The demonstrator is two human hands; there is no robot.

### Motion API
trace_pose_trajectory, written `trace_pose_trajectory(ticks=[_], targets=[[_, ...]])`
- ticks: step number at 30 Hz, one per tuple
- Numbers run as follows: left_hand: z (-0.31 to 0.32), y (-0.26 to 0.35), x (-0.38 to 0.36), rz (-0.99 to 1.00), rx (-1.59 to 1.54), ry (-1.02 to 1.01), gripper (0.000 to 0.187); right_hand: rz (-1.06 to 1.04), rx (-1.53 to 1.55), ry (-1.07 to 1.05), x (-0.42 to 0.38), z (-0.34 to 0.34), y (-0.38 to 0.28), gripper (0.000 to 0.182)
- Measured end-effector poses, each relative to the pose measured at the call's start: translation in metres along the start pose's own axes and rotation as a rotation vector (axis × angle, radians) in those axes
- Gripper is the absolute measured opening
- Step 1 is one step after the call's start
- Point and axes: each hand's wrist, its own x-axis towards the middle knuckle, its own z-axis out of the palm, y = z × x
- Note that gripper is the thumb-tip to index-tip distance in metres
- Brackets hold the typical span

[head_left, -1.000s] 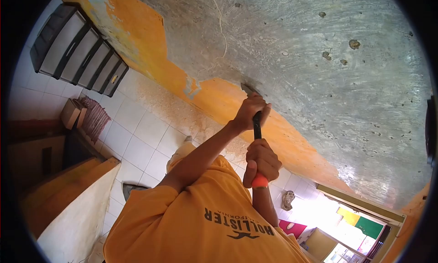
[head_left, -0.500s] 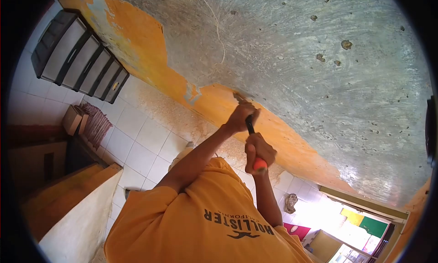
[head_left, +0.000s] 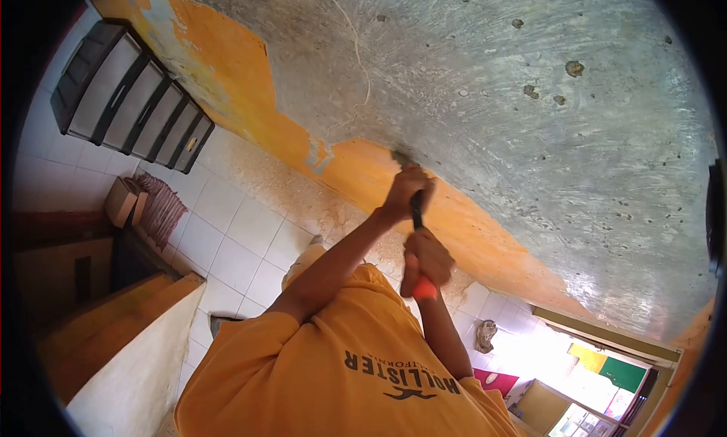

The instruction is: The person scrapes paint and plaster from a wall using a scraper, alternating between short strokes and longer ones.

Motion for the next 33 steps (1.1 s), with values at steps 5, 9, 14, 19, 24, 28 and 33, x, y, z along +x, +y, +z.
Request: trace_pose_trajectory(ticks=[5,9,14,19,24,28,33], targets=[[-0.007,0.035,0.026,0.095,-0.028,0.038,0.036,-0.025,0.121,-0.015,0.018,-0.005,-0.026,0.028],[-0.001,0.011,0.006,0.026,0.002,0.037,0.039,0.045,-0.056,-0.081,0.001,-0.010,-0.014,0.027],[-0.002,0.015,0.006,-0.058,0.047,0.034,0.042,0.076,0.133,0.018,0.010,-0.009,-0.012,0.027],[0.002,-0.018,-0.018,-0.145,0.082,-0.003,0.041,0.172,-0.097,-0.044,-0.013,-0.012,0.005,0.021],[-0.004,0.033,0.022,-0.013,-0.021,0.049,0.038,0.025,0.145,0.018,0.012,-0.007,-0.023,0.023],[-0.008,-0.003,-0.002,-0.098,0.052,-0.033,0.038,0.330,-0.144,-0.058,0.006,-0.007,-0.006,0.027],[-0.003,0.023,0.013,-0.037,-0.014,-0.023,0.039,0.085,0.070,-0.001,0.008,-0.012,-0.016,0.014]])
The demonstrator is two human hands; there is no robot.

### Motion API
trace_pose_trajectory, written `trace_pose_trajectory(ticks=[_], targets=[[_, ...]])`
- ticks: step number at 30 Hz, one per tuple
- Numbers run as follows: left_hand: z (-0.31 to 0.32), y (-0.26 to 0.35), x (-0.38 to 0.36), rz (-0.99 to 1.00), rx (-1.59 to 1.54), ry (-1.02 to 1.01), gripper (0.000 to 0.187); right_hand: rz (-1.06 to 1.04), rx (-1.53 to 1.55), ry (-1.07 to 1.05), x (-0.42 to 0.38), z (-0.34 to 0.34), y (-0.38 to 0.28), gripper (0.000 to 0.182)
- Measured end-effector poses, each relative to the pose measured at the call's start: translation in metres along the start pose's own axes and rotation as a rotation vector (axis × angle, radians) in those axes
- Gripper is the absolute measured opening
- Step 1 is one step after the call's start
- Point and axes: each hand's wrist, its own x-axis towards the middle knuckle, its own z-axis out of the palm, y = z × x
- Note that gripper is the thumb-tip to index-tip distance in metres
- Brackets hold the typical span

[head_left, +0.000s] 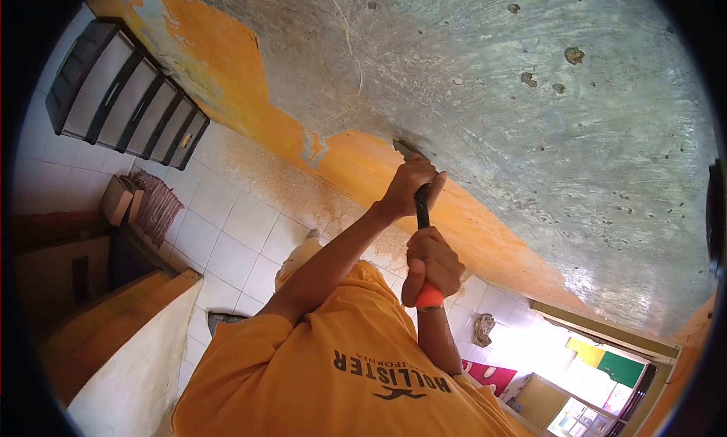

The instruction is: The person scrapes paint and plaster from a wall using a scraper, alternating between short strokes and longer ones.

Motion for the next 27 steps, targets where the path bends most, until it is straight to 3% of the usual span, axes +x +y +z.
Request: trace_pose_trajectory(ticks=[5,10,13,17,20,21,24,27], targets=[[0.005,-0.049,-0.037,-0.103,0.070,-0.111,0.039,0.243,-0.275,-0.041,-0.015,-0.003,0.011,0.009],[0.010,0.006,-0.001,0.009,-0.042,-0.023,0.038,-0.082,0.080,0.139,-0.010,0.001,0.004,0.024],[0.007,-0.041,-0.029,-0.062,0.076,-0.042,0.038,0.103,-0.067,0.039,-0.010,0.008,0.028,0.030],[0.008,-0.001,0.001,0.044,0.014,0.064,0.039,-0.018,0.086,0.100,0.002,0.004,-0.003,0.027],[0.008,-0.031,-0.016,0.057,0.039,0.028,0.039,-0.022,-0.007,0.114,-0.010,0.010,0.020,0.029],[0.001,-0.030,-0.019,-0.032,0.092,-0.016,0.037,0.040,0.044,0.073,-0.009,0.011,0.024,0.029],[0.008,-0.013,-0.004,0.076,0.022,0.081,0.037,-0.032,0.052,0.085,-0.001,0.008,0.006,0.027],[0.007,-0.004,-0.001,0.048,0.017,0.051,0.038,-0.034,-0.028,0.077,-0.007,0.002,0.008,0.025]])
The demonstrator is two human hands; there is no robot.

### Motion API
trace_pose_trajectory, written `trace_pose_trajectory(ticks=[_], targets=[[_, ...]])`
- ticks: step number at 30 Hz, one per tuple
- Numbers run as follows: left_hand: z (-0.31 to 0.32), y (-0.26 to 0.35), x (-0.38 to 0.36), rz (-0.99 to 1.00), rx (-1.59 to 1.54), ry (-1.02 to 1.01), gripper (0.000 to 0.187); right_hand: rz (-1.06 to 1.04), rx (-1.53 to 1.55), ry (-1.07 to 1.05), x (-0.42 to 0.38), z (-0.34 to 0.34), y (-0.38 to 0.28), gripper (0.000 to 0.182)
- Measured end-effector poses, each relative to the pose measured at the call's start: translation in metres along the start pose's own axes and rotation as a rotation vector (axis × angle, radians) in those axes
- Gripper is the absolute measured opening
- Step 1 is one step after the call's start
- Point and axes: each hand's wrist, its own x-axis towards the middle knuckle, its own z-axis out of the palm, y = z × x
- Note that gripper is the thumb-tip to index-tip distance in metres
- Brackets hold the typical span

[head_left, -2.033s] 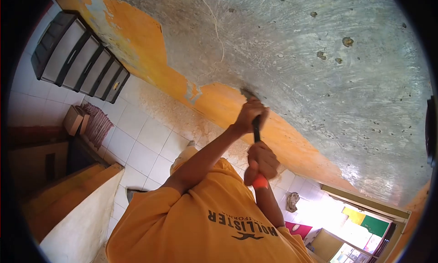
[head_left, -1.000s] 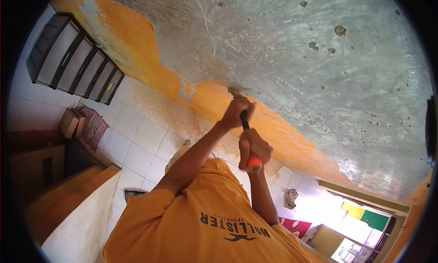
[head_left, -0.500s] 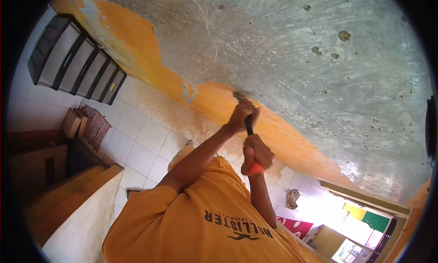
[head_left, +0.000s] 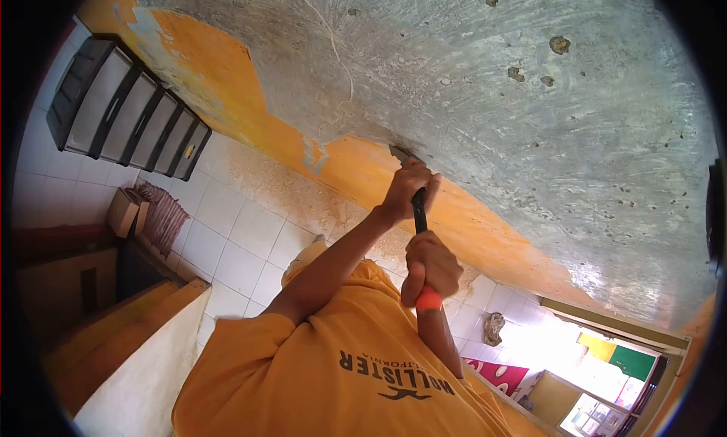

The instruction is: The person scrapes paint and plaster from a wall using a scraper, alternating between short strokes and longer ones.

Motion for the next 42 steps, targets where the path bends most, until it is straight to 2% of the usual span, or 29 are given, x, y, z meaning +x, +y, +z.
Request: trace_pose_trajectory(ticks=[2,3,8,9,10,11,12,15,17,19,20,24,27,28,29,32,36,42], targets=[[-0.002,-0.020,-0.014,-0.039,0.063,-0.029,0.038,0.051,-0.099,-0.042,-0.001,-0.001,0.008,0.025],[-0.004,-0.033,-0.029,-0.184,0.108,-0.116,0.039,0.074,-0.149,-0.065,-0.002,-0.001,0.012,0.026],[-0.001,0.009,0.003,-0.026,-0.043,-0.031,0.041,-0.033,0.067,-0.020,0.002,0.003,0.000,0.021],[-0.001,-0.001,-0.002,-0.046,-0.003,-0.034,0.040,-0.042,0.085,-0.010,0.001,0.002,0.000,0.021],[-0.001,-0.019,-0.016,-0.069,0.035,-0.040,0.040,-0.006,-0.095,-0.032,-0.007,0.005,0.014,0.020],[-0.004,-0.029,-0.026,-0.092,0.073,-0.046,0.040,0.029,-0.109,-0.055,-0.009,0.005,0.011,0.020],[-0.015,-0.025,-0.028,-0.287,0.039,-0.188,0.041,0.060,-0.122,-0.079,-0.008,0.005,0.010,0.020],[-0.006,-0.004,-0.005,-0.025,-0.002,-0.023,0.040,-0.034,0.034,-0.003,0.004,0.010,-0.003,0.023],[-0.005,-0.004,-0.003,-0.015,0.018,-0.044,0.037,-0.050,0.105,0.040,-0.001,0.007,-0.003,0.028],[-0.007,-0.028,-0.019,-0.004,0.085,-0.090,0.037,-0.038,0.077,-0.008,-0.012,0.010,0.016,0.031],[-0.008,-0.033,-0.027,-0.078,0.064,-0.096,0.038,-0.034,0.065,-0.032,-0.017,0.010,0.024,0.032],[-0.005,0.005,0.002,-0.034,-0.018,-0.024,0.042,-0.029,0.090,0.016,0.005,0.006,-0.009,0.029],[-0.003,-0.018,-0.011,-0.009,0.054,-0.010,0.042,-0.082,0.046,0.022,0.001,0.011,0.015,0.031],[-0.009,-0.024,-0.018,-0.096,0.130,-0.058,0.039,-0.058,0.035,0.007,0.001,0.011,0.017,0.031],[-0.005,-0.028,-0.021,-0.066,0.095,-0.048,0.039,-0.035,0.024,-0.009,0.000,0.011,0.018,0.031],[-0.007,0.002,0.003,0.003,-0.004,-0.009,0.040,-0.069,0.073,0.010,0.009,0.008,-0.007,0.026],[-0.013,-0.017,-0.012,-0.032,0.059,-0.043,0.039,0.000,0.020,-0.033,-0.003,0.013,0.011,0.028],[-0.010,0.001,0.001,-0.002,-0.019,-0.036,0.038,-0.079,0.074,-0.013,-0.002,0.006,-0.003,0.027]])
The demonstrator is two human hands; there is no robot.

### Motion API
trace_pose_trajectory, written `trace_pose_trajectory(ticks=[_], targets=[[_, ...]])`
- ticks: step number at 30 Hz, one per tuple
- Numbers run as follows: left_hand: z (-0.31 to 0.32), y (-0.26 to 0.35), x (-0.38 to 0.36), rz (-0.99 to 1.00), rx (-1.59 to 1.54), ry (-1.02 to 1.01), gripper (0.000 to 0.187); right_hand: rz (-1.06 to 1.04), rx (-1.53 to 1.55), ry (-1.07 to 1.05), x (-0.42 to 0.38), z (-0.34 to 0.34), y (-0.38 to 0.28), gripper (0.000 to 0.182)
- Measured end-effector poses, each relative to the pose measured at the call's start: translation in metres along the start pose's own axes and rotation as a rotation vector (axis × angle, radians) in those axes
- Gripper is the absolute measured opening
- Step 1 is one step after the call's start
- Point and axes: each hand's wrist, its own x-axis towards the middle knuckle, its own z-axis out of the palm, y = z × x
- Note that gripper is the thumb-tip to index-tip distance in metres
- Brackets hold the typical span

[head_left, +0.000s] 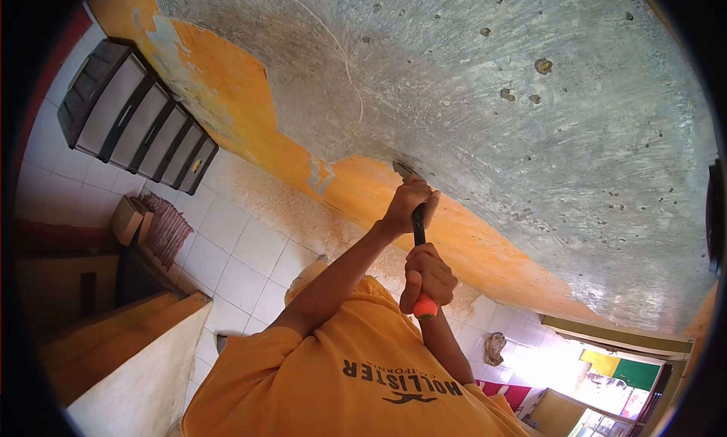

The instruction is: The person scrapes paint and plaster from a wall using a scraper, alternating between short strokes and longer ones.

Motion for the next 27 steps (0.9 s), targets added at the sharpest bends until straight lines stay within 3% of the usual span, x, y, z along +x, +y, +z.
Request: trace_pose_trajectory(ticks=[2,3,8,11,12,16,19,20,24,27], targets=[[0.003,-0.026,-0.017,0.008,0.063,0.001,0.039,0.005,-0.036,-0.011,-0.010,0.001,0.009,0.027],[-0.005,-0.025,-0.021,-0.079,0.084,-0.038,0.039,0.032,-0.077,-0.030,-0.009,0.004,0.011,0.027],[0.004,0.007,0.007,0.020,0.021,0.030,0.039,0.029,0.010,0.032,0.001,0.002,0.000,0.026],[-0.004,-0.026,-0.016,0.033,0.127,-0.004,0.039,0.036,-0.040,0.004,-0.005,0.004,0.016,0.029],[-0.009,-0.023,-0.014,-0.043,0.093,-0.050,0.039,0.068,-0.059,-0.022,-0.002,0.006,0.014,0.030],[0.005,0.003,0.005,0.004,0.013,0.041,0.040,0.024,0.018,0.020,0.003,0.001,0.000,0.028],[0.003,-0.029,-0.015,0.014,0.068,0.030,0.040,0.006,-0.017,0.019,-0.005,0.006,0.016,0.025],[-0.005,-0.036,-0.026,-0.075,0.100,-0.050,0.039,0.044,-0.062,-0.020,-0.006,0.007,0.018,0.025],[-0.004,0.004,0.009,0.027,0.034,0.009,0.038,-0.003,0.009,0.034,0.009,0.004,-0.002,0.025],[-0.004,-0.009,-0.002,0.005,0.064,0.027,0.036,0.016,0.021,0.000,-0.002,0.006,0.011,0.027]])
